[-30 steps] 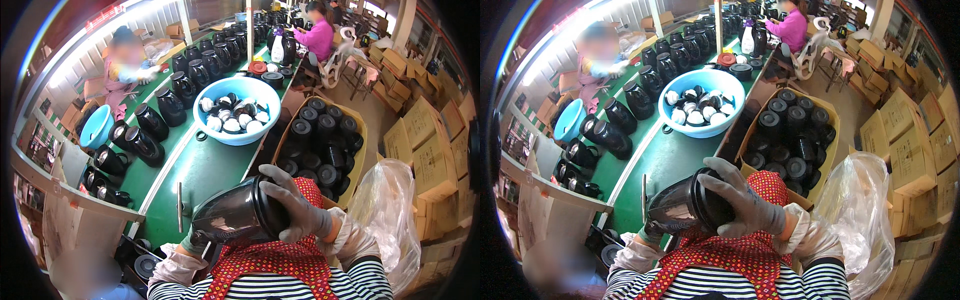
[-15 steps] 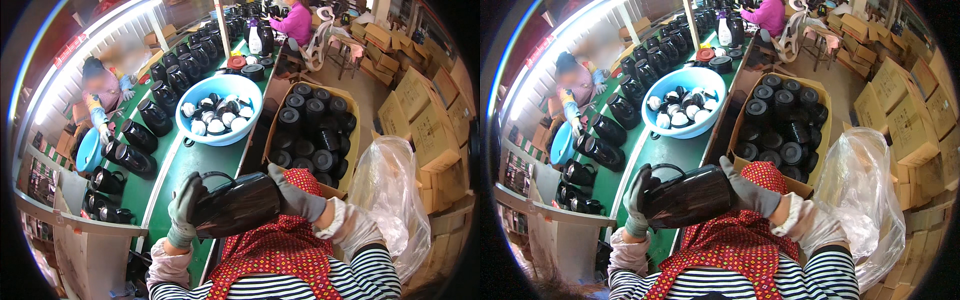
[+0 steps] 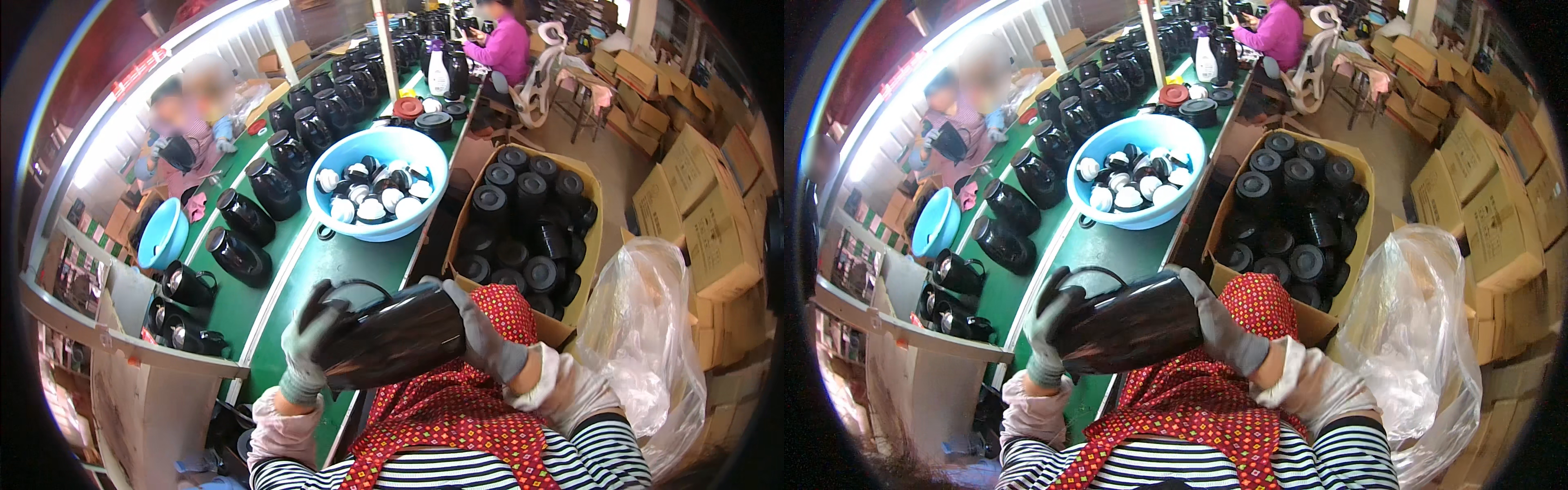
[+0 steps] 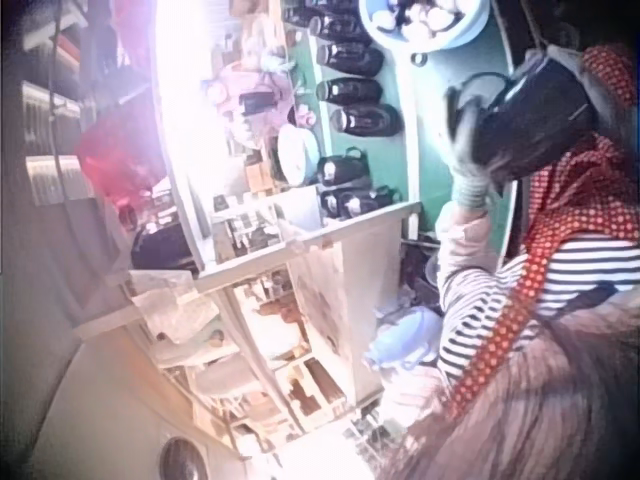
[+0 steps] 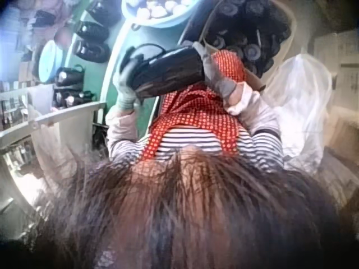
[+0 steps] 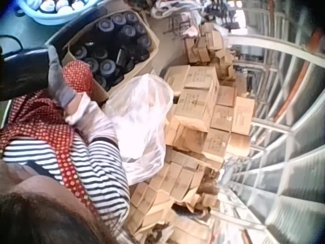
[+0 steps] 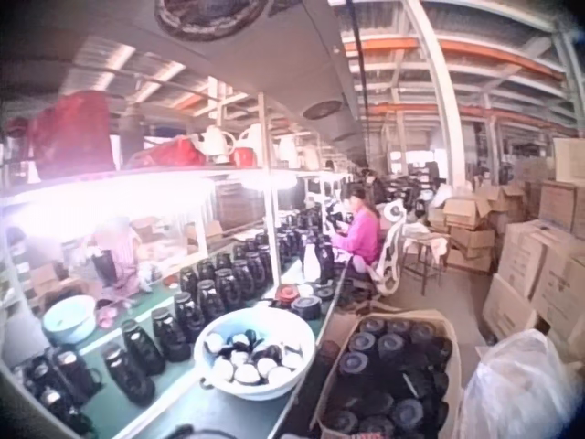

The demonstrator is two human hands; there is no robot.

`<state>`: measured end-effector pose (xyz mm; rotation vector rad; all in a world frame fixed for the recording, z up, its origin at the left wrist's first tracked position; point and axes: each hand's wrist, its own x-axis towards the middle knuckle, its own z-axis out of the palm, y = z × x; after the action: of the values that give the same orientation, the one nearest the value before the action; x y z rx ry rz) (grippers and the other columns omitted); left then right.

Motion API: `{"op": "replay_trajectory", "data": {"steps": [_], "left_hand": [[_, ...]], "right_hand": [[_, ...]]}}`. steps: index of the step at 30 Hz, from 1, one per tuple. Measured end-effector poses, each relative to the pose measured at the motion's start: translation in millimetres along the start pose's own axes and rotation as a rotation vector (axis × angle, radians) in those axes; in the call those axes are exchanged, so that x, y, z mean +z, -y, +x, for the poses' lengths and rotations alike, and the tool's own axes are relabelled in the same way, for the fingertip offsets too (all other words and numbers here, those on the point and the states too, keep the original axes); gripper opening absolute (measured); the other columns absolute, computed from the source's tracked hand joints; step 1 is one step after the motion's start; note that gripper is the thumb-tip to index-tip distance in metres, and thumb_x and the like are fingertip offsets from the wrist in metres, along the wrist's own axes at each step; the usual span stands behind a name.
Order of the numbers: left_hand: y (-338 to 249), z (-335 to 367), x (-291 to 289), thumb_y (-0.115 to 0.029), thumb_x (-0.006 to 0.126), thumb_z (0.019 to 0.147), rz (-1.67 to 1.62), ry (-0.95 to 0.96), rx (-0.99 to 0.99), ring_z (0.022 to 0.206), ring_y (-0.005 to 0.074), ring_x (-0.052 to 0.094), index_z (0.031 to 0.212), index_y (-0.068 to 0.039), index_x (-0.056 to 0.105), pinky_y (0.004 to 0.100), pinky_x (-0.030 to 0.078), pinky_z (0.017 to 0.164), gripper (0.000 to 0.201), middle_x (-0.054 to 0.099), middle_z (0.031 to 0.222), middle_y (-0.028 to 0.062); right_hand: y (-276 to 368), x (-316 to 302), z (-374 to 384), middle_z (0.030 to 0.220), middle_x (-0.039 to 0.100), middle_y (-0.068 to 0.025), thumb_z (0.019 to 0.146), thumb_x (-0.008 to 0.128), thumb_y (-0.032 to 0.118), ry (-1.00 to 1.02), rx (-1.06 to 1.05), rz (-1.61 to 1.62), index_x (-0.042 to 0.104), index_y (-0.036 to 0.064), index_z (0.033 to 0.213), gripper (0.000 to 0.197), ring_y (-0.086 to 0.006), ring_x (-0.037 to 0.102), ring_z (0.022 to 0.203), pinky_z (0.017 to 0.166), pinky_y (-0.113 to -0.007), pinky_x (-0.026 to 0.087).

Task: The person assembles black electric kettles on a green workbench. They insert a metal heating element into the kettle base, place a black rubber gasket over the opening, and secure it with a black plastic cap. The person repeats this process for multiple kettles, placing finished units on the bench and retrieving new ones from a nearby bin.

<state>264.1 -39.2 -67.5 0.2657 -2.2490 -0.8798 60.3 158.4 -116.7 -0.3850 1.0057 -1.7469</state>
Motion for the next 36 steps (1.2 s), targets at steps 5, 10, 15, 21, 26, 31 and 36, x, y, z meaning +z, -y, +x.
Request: {"op": "replay_trajectory", "data": {"steps": [5,10,15,21,26,31,36], "left_hand": [[23.3,-13.8,-10.0,-0.008,0.084,0.082,-0.087,0.02,-0.133,0.128,0.0377,0.068,0.122,0.007,0.074,0.0421,0.057,0.106,0.043,0.062,0.145,0.0271],[55.5,-56.6,24.6,-0.024,0.078,0.095,-1.2,0.021,-0.807,0.135,0.0351,0.063,0.14,0.003,0.063,0.0455,0.055,0.11,0.055,0.062,0.147,0.0223],[42.2,-68.3,62.2,-0.025,0.075,0.098,-1.513,0.292,-0.923,0.136,0.0346,0.062,0.145,0.002,0.059,0.0477,0.054,0.112,0.056,0.06,0.15,0.0215],[62.2,-57.3,59.8,-0.027,0.071,0.103,-1.471,0.321,-0.818,0.137,0.0339,0.06,0.151,0.0,0.053,0.0503,0.053,0.115,0.058,0.057,0.154,0.0205],[109.8,-63.9,17.1,-0.046,0.065,0.104,-1.584,0.03,-0.856,0.133,0.0341,0.063,0.149,0.002,0.056,0.0508,0.052,0.115,0.066,0.059,0.153,0.0207],[34.7,4.7,9.1,-0.015,0.065,0.1,-1.014,-0.049,-0.772,0.12,0.028,0.07,0.128,0.003,0.073,0.0405,0.054,0.108,0.035,0.073,0.13,0.0153],[-25.0,71.0,-0.6,-0.012,0.081,0.08,0.15,0.338,-0.181,0.112,0.039,0.072,0.115,-0.004,0.076,0.0423,0.057,0.099,0.036,0.071,0.124,0.0225]], "right_hand": [[26.3,2.0,-7.2,0.156,0.056,-0.0106,0.112,0.043,0.061,0.147,0.321,0.115,0.054,0.0058,0.153,0.07,-0.0216,0.053,0.138,0.121,-0.038,0.042],[27.7,3.7,-21.0,0.165,0.032,-0.0245,0.083,0.08,0.07,0.323,-0.82,-1.022,0.045,0.0179,0.161,0.1,-0.0453,0.038,0.149,0.122,-0.059,0.036],[57.9,39.1,-21.6,0.16,0.036,-0.0249,0.068,0.09,0.064,0.713,-0.952,-1.174,0.051,0.0285,0.158,0.104,-0.053,0.038,0.147,0.117,-0.068,0.036],[36.2,16.1,-7.4,0.156,0.042,-0.025,0.085,0.077,0.058,0.42,-1.069,-1.014,0.058,0.0118,0.149,0.082,-0.0492,0.042,0.146,0.119,-0.06,0.035],[9.7,2.5,2.3,0.155,0.045,-0.0245,0.104,0.058,0.058,0.132,-0.904,-0.679,0.045,0.0048,0.158,0.077,-0.0392,0.048,0.145,0.119,-0.052,0.041],[-26.3,-5.3,4.7,0.148,0.057,-0.0148,0.113,0.051,0.036,0.035,-0.419,0.04,0.035,0.0032,0.162,0.061,-0.0258,0.063,0.131,0.11,-0.041,0.056],[-44.3,-44.0,14.8,0.149,0.058,-0.0157,0.107,0.055,0.012,-0.008,-0.445,-0.182,0.042,0.0018,0.157,0.052,-0.0265,0.059,0.137,0.116,-0.04,0.05]]}}
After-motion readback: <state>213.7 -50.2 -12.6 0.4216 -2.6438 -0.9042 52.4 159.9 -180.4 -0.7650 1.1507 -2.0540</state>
